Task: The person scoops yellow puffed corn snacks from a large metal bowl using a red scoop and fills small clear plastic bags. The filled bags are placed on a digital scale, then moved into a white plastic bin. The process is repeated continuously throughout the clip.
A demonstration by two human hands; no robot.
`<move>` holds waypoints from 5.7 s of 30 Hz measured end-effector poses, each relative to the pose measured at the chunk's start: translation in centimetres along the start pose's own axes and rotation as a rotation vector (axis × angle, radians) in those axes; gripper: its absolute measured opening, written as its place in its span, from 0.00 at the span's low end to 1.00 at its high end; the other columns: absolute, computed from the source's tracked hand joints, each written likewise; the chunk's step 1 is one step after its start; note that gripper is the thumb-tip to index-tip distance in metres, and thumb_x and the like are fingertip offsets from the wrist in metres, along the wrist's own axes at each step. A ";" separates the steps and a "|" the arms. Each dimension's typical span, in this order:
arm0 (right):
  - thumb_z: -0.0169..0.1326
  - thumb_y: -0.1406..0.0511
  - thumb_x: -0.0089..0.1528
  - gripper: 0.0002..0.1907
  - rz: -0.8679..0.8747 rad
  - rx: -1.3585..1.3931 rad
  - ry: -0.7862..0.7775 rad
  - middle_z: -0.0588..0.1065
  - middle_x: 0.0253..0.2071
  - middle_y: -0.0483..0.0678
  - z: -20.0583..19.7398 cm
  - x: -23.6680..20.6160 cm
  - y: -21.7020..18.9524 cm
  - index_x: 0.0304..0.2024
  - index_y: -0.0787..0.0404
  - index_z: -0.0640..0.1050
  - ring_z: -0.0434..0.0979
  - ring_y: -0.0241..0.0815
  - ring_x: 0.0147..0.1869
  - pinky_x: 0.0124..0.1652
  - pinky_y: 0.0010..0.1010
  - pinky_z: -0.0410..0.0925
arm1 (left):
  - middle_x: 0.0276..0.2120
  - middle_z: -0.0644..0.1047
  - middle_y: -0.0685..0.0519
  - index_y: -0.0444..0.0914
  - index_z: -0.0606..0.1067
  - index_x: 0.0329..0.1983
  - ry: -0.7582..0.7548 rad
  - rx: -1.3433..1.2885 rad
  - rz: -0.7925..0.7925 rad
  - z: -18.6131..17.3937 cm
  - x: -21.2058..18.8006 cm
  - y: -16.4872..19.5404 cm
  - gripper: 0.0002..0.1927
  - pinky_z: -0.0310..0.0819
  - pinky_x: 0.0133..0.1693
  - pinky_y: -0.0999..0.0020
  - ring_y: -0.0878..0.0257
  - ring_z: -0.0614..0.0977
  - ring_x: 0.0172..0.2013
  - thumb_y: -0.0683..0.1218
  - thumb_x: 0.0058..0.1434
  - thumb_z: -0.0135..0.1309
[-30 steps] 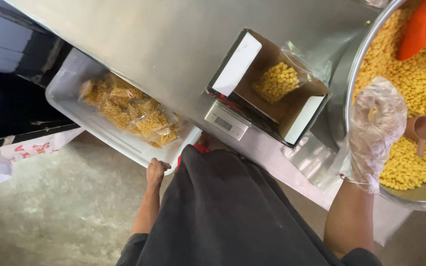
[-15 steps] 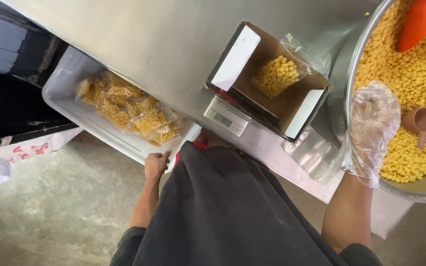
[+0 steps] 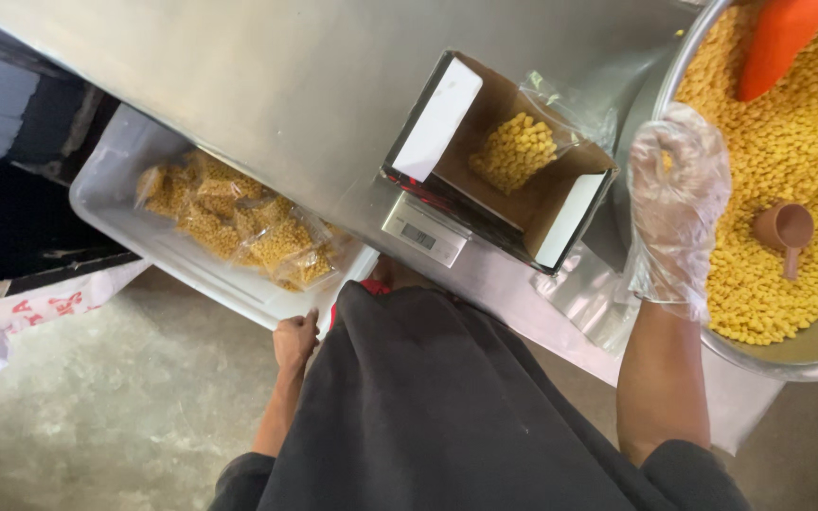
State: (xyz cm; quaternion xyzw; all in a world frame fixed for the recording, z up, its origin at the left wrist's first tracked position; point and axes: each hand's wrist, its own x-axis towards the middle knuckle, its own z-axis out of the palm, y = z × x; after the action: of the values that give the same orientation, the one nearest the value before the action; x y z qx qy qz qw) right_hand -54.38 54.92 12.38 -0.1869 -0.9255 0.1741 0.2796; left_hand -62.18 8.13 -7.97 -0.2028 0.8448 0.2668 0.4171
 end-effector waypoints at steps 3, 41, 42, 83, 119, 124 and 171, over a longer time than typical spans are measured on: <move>0.64 0.61 0.74 0.08 0.031 -0.039 -0.055 0.76 0.62 0.47 0.7 2.0 -0.1 0.47 0.59 0.82 0.73 0.47 0.72 0.73 0.39 0.67 | 0.38 0.84 0.47 0.35 0.76 0.54 0.057 -0.145 0.365 0.6 0.9 -0.9 0.23 0.80 0.33 0.64 0.60 0.86 0.29 0.43 0.53 0.57; 0.61 0.73 0.64 0.05 0.660 1.118 0.076 0.80 0.43 0.47 -15.2 -3.5 -5.5 0.43 0.62 0.80 0.81 0.37 0.50 0.51 0.28 0.74 | 0.36 0.82 0.51 0.34 0.81 0.41 -0.360 -0.337 1.622 5.4 -29.6 31.8 0.06 0.76 0.43 0.71 0.63 0.83 0.38 0.43 0.65 0.63; 0.61 0.73 0.65 0.06 0.588 1.107 0.093 0.80 0.44 0.47 -15.0 -3.7 -5.3 0.43 0.63 0.80 0.80 0.37 0.51 0.51 0.27 0.74 | 0.36 0.82 0.51 0.34 0.81 0.41 -0.361 -0.344 1.604 5.5 -29.7 31.8 0.06 0.76 0.43 0.70 0.63 0.83 0.38 0.43 0.65 0.63; 0.66 0.72 0.62 0.08 0.323 1.146 0.154 0.79 0.45 0.46 -13.0 -3.5 -8.4 0.43 0.62 0.81 0.80 0.38 0.52 0.52 0.31 0.75 | 0.38 0.83 0.50 0.32 0.81 0.48 -0.446 -0.263 1.660 0.3 -30.1 31.2 0.08 0.78 0.39 0.72 0.65 0.84 0.37 0.41 0.69 0.58; 0.66 0.73 0.64 0.06 0.259 0.998 0.144 0.79 0.42 0.51 -9.7 -2.8 -12.7 0.40 0.64 0.80 0.80 0.38 0.47 0.47 0.29 0.74 | 0.35 0.82 0.51 0.34 0.81 0.40 -0.368 -0.331 1.641 -2.9 -28.5 30.4 0.06 0.78 0.38 0.70 0.65 0.84 0.35 0.42 0.64 0.64; 0.62 0.73 0.63 0.04 0.411 1.228 0.202 0.80 0.41 0.50 -10.9 -2.0 -14.7 0.40 0.65 0.80 0.81 0.39 0.45 0.45 0.30 0.75 | 0.39 0.84 0.49 0.33 0.81 0.46 -0.455 -0.193 1.723 -5.4 -27.9 29.9 0.07 0.80 0.41 0.71 0.63 0.86 0.38 0.41 0.69 0.58; 0.56 0.61 0.71 0.14 1.112 0.791 0.366 0.79 0.35 0.50 -8.5 -22.0 0.3 0.40 0.68 0.81 0.76 0.34 0.33 0.34 0.25 0.71 | 0.46 0.81 0.38 0.37 0.78 0.49 -0.175 0.603 0.956 5.2 -8.8 10.5 0.22 0.74 0.48 0.49 0.40 0.79 0.49 0.58 0.62 0.56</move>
State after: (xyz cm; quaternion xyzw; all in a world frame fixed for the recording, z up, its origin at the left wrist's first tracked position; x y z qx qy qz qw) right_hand -32.32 47.29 9.00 -0.5425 -0.4982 0.5803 0.3475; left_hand -60.01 20.49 -0.53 0.3529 0.8437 0.1890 0.3578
